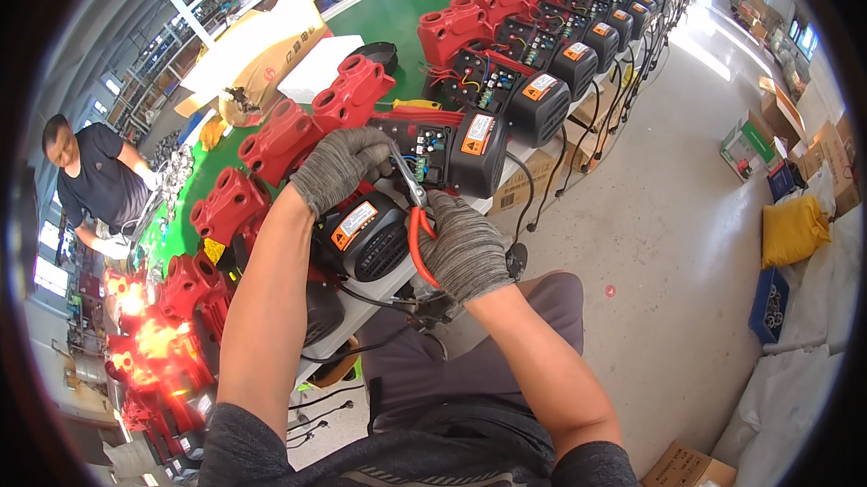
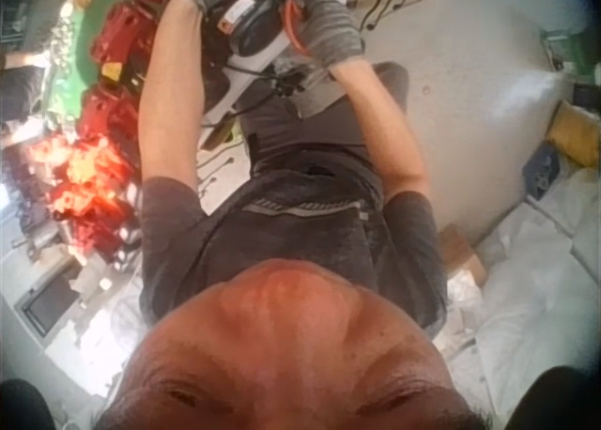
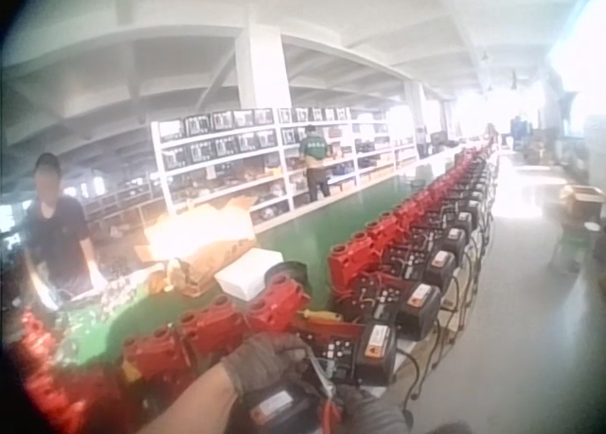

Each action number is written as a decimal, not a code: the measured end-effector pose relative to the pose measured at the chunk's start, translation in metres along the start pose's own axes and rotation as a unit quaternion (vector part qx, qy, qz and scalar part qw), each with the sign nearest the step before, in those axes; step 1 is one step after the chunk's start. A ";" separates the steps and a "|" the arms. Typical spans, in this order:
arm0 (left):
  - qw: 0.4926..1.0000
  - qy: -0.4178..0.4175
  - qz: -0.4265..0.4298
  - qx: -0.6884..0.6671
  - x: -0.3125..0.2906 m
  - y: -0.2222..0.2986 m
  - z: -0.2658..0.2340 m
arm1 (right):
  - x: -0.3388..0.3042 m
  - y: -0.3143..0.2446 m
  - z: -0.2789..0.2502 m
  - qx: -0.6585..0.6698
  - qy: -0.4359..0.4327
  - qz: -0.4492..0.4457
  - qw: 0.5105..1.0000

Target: The person works on the wiring and components of industrial pump motors using a screwdriver and wire cutters, while collaborating with another person at an assembly station.

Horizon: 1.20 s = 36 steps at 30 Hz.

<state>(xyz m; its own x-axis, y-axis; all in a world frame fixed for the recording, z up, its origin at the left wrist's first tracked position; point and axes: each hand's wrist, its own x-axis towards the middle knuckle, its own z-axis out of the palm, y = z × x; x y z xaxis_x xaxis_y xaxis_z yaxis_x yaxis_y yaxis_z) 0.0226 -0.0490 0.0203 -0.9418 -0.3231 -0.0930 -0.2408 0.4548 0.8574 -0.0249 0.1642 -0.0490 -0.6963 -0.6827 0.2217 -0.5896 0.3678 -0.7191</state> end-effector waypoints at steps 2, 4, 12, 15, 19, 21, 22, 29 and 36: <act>1.000 -0.003 -0.001 0.019 0.000 0.001 0.000 | 0.002 -0.002 -0.002 -0.013 -0.006 0.005 1.000; 1.000 -0.003 -0.003 0.019 0.000 0.001 -0.001 | 0.003 -0.001 -0.003 -0.026 -0.014 0.008 1.000; 1.000 -0.009 -0.002 -0.006 -0.003 0.004 0.000 | 0.006 0.007 0.001 0.004 -0.007 -0.016 1.000; 1.000 -0.004 0.026 0.010 -0.002 0.005 0.002 | 0.008 0.016 0.014 0.117 -0.006 -0.016 0.993; 0.999 0.007 0.005 0.039 0.001 -0.001 0.001 | -0.001 0.002 0.021 0.177 0.011 0.019 0.984; 0.999 0.013 0.002 0.045 0.000 -0.001 0.001 | -0.003 0.000 0.026 0.207 0.060 0.006 0.977; 0.999 0.012 0.001 0.040 0.000 -0.002 0.001 | -0.003 -0.003 0.024 0.207 0.059 0.005 0.977; 0.998 0.029 0.012 0.063 -0.003 0.008 0.009 | -0.012 0.002 0.042 0.185 0.080 0.036 0.979; 0.998 0.024 0.000 0.063 -0.002 0.005 0.008 | -0.016 0.000 0.056 0.160 0.122 0.062 0.978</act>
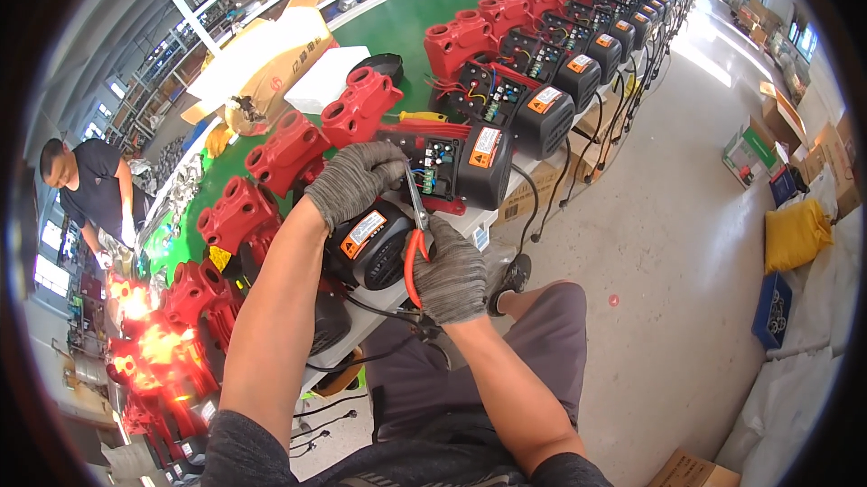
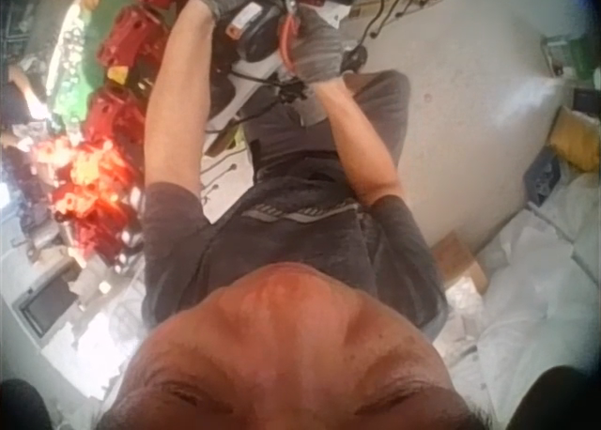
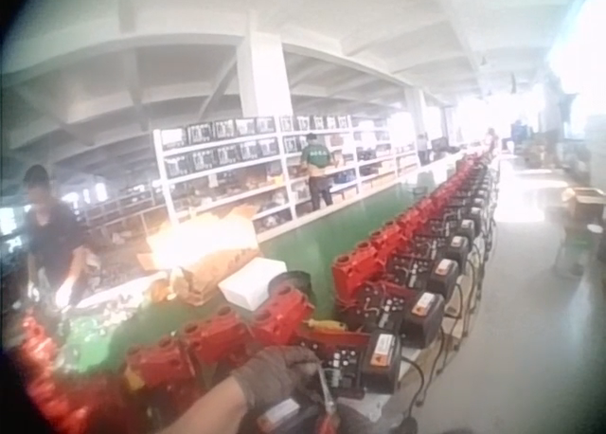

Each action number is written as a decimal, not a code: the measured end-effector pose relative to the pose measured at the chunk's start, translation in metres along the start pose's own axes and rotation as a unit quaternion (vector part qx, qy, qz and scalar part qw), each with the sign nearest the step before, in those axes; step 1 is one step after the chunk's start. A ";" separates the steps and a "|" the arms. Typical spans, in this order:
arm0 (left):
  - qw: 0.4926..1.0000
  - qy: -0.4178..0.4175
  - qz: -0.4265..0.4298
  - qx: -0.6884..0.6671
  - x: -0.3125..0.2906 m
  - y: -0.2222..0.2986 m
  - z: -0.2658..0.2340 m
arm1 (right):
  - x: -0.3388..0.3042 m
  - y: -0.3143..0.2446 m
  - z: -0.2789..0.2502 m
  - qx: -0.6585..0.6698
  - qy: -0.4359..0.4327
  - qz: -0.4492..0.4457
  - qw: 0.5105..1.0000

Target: The person works on the wiring and components of industrial pump motors using a screwdriver and wire cutters, while collaborating with another person at an assembly station.

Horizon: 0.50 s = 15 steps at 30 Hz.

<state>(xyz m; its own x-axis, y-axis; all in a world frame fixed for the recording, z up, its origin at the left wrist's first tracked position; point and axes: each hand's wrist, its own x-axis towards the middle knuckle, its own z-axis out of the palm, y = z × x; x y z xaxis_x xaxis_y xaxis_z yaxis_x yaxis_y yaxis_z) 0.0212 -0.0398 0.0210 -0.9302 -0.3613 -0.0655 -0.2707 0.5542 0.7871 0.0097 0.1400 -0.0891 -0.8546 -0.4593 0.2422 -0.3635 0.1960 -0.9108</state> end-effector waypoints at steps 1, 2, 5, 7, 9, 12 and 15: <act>1.000 -0.004 0.014 0.000 0.001 -0.003 0.000 | 0.000 -0.004 -0.001 -0.021 -0.005 0.011 1.000; 1.000 -0.008 0.029 0.000 0.002 -0.005 -0.001 | 0.001 -0.004 -0.002 -0.022 -0.007 0.010 1.000; 1.000 -0.016 0.016 -0.010 -0.001 0.008 -0.001 | 0.007 0.001 -0.010 -0.004 -0.026 0.005 1.000; 0.999 -0.008 0.026 -0.045 0.002 0.000 -0.002 | 0.013 0.003 -0.009 -0.047 -0.040 -0.023 0.998; 0.998 -0.025 0.033 -0.054 0.003 -0.005 -0.003 | 0.010 -0.001 -0.013 -0.062 -0.043 -0.023 0.997; 0.994 -0.012 0.000 -0.111 0.003 -0.002 -0.002 | 0.010 0.004 -0.016 -0.083 -0.040 -0.035 0.995; 0.994 -0.011 0.001 -0.108 0.001 0.002 -0.004 | 0.014 0.009 -0.020 -0.110 -0.032 -0.070 0.991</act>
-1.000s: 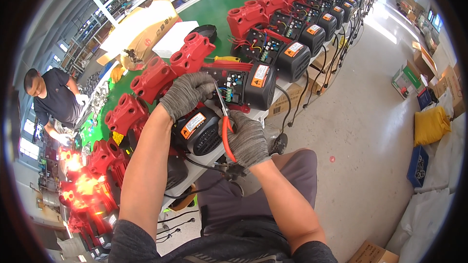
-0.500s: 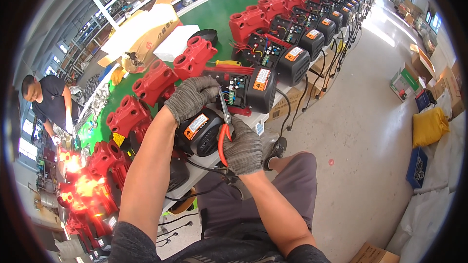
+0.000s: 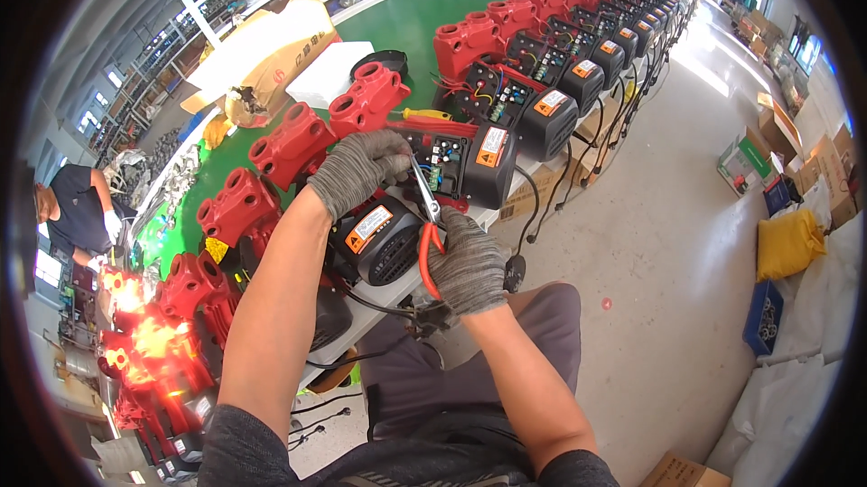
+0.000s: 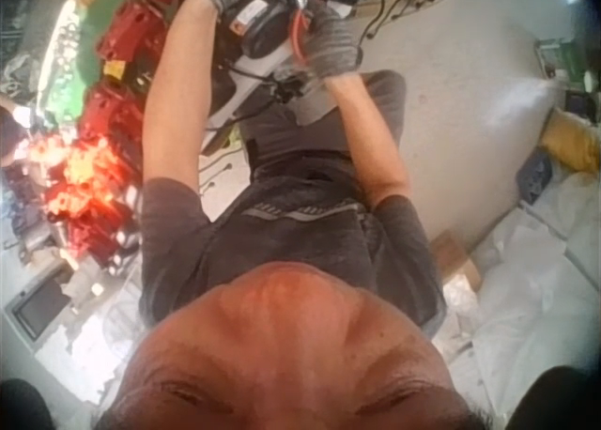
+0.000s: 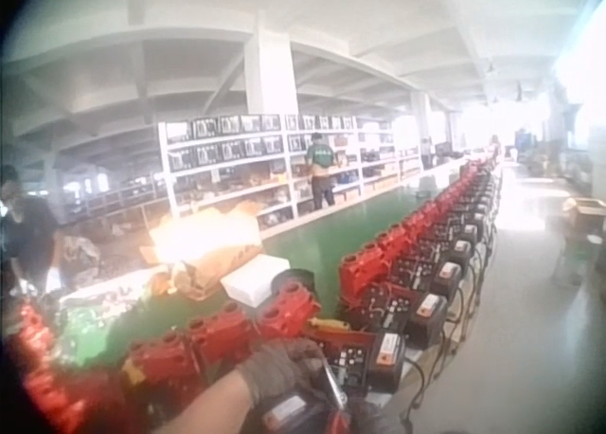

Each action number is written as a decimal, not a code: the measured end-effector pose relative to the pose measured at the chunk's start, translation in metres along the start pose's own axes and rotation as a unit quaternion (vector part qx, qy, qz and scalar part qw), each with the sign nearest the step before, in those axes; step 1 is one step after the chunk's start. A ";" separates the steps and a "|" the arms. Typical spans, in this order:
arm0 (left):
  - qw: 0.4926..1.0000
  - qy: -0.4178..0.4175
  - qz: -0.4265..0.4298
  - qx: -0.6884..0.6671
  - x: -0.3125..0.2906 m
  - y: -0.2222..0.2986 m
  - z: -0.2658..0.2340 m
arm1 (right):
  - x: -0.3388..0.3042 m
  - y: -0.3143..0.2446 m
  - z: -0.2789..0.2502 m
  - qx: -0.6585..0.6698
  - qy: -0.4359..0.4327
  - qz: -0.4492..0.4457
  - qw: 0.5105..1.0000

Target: The person works on the wiring and components of industrial pump motors using a screwdriver and wire cutters, while collaborating with another person at an assembly station.

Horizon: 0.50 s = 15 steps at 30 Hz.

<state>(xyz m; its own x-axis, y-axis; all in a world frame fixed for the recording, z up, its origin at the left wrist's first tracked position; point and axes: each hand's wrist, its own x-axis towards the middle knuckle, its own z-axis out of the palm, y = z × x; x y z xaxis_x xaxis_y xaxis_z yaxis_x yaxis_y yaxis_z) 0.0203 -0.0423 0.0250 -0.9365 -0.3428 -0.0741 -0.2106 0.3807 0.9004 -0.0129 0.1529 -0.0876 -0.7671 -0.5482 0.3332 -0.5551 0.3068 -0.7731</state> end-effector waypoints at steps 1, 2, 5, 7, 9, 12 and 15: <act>1.000 -0.001 -0.001 0.000 0.000 -0.001 -0.001 | 0.001 0.001 -0.001 -0.023 0.005 -0.019 1.000; 1.000 0.000 -0.007 0.001 0.001 -0.003 -0.002 | 0.001 0.001 -0.002 -0.023 0.005 -0.018 1.000; 1.000 0.000 -0.017 0.009 0.001 -0.003 -0.003 | 0.005 -0.001 -0.010 -0.102 0.014 -0.051 0.993; 1.000 0.001 -0.022 0.016 0.000 -0.004 -0.003 | 0.008 0.000 -0.014 -0.120 0.004 -0.059 0.991; 1.000 -0.005 -0.026 -0.008 0.000 -0.006 -0.003 | 0.009 0.003 -0.015 -0.110 0.012 -0.072 0.991; 0.999 -0.018 -0.009 0.042 0.002 -0.006 -0.005 | 0.011 0.008 -0.017 -0.102 0.016 -0.087 0.991; 0.998 -0.024 -0.004 0.050 -0.002 -0.002 -0.004 | 0.013 0.009 -0.021 -0.105 0.006 -0.087 0.991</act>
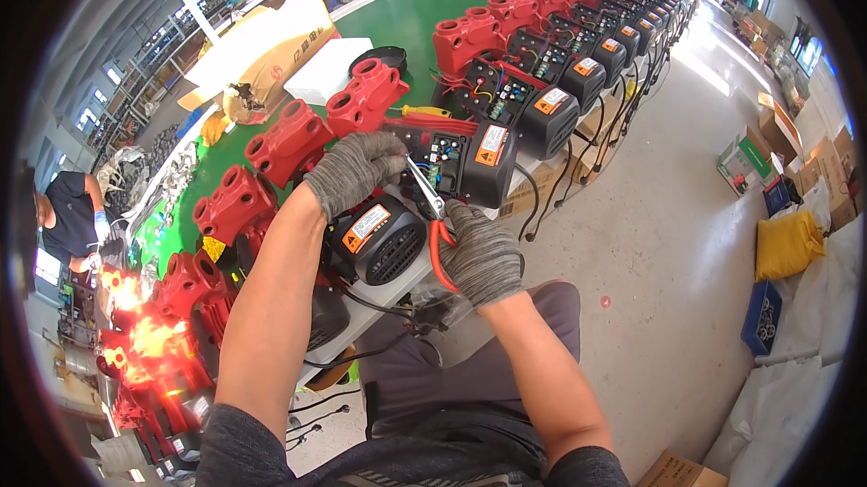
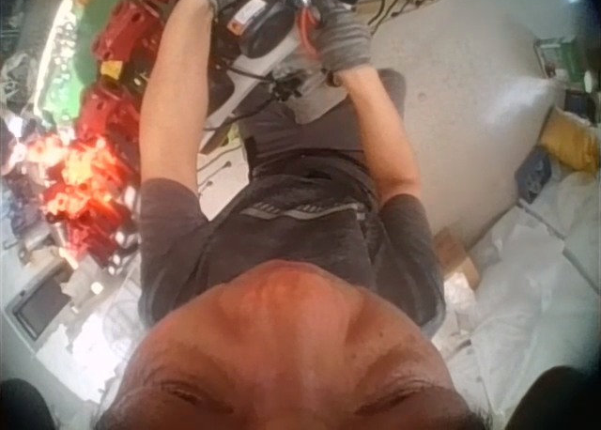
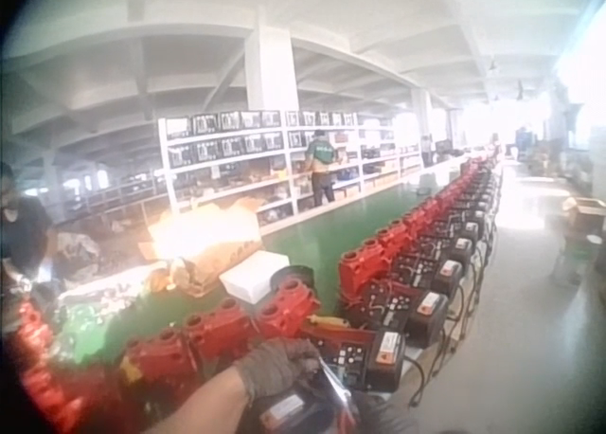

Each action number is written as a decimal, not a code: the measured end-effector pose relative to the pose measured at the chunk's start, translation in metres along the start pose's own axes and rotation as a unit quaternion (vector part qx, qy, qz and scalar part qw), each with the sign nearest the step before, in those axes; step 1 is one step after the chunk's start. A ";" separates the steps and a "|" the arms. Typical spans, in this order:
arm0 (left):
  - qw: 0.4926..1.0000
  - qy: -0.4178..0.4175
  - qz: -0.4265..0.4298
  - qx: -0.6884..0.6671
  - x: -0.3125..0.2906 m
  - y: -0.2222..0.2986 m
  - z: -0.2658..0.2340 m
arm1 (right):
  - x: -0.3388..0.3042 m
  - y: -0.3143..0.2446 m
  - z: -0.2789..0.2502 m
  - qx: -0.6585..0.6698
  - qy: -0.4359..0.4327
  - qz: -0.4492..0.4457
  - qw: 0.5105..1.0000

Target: The person works on the wiring and components of industrial pump motors using a screwdriver and wire cutters, while collaborating with another person at an assembly station.

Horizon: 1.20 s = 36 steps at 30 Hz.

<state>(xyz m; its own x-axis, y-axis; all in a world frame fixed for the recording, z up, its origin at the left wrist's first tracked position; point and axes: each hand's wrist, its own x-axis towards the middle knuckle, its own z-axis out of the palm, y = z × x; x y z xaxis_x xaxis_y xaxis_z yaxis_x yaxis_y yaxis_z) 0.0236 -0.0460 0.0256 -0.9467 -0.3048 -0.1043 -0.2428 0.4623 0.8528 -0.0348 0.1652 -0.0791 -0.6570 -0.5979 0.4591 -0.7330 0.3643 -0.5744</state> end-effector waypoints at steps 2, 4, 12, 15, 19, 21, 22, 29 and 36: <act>1.000 -0.001 -0.002 0.006 0.001 0.000 0.001 | 0.001 0.001 -0.005 -0.001 -0.005 0.003 1.000; 1.000 0.001 -0.005 0.015 -0.001 0.001 0.000 | 0.005 0.002 -0.010 0.016 -0.067 0.035 0.997; 0.999 -0.003 -0.019 0.036 -0.003 0.005 0.001 | 0.012 -0.002 -0.020 0.008 -0.105 0.040 0.994; 0.999 0.002 -0.020 0.029 -0.001 0.004 0.004 | 0.008 -0.001 -0.016 0.038 -0.085 0.043 0.995; 1.000 0.023 -0.003 0.012 -0.001 0.003 0.006 | 0.003 -0.007 -0.011 0.065 -0.062 0.060 0.994; 1.000 0.015 0.012 0.008 -0.001 0.000 0.003 | 0.004 -0.014 -0.015 0.078 -0.077 0.071 0.991; 1.000 0.015 0.011 0.008 0.000 0.000 0.003 | 0.004 -0.016 -0.017 0.090 -0.092 0.083 0.988; 0.999 0.022 0.029 0.021 0.006 -0.007 0.001 | 0.005 -0.023 -0.018 0.080 -0.124 0.084 0.985; 0.998 0.039 0.036 0.037 0.007 -0.010 0.003 | 0.010 -0.037 -0.032 0.034 -0.152 0.086 0.984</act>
<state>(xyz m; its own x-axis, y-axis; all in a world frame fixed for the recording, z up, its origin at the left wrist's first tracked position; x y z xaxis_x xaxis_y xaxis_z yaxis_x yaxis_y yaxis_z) 0.0187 -0.0504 0.0147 -0.9433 -0.3321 -0.0017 -0.1932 0.5445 0.8162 -0.0197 0.1683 -0.0315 -0.6803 -0.7207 0.1331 -0.5950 0.4371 -0.6745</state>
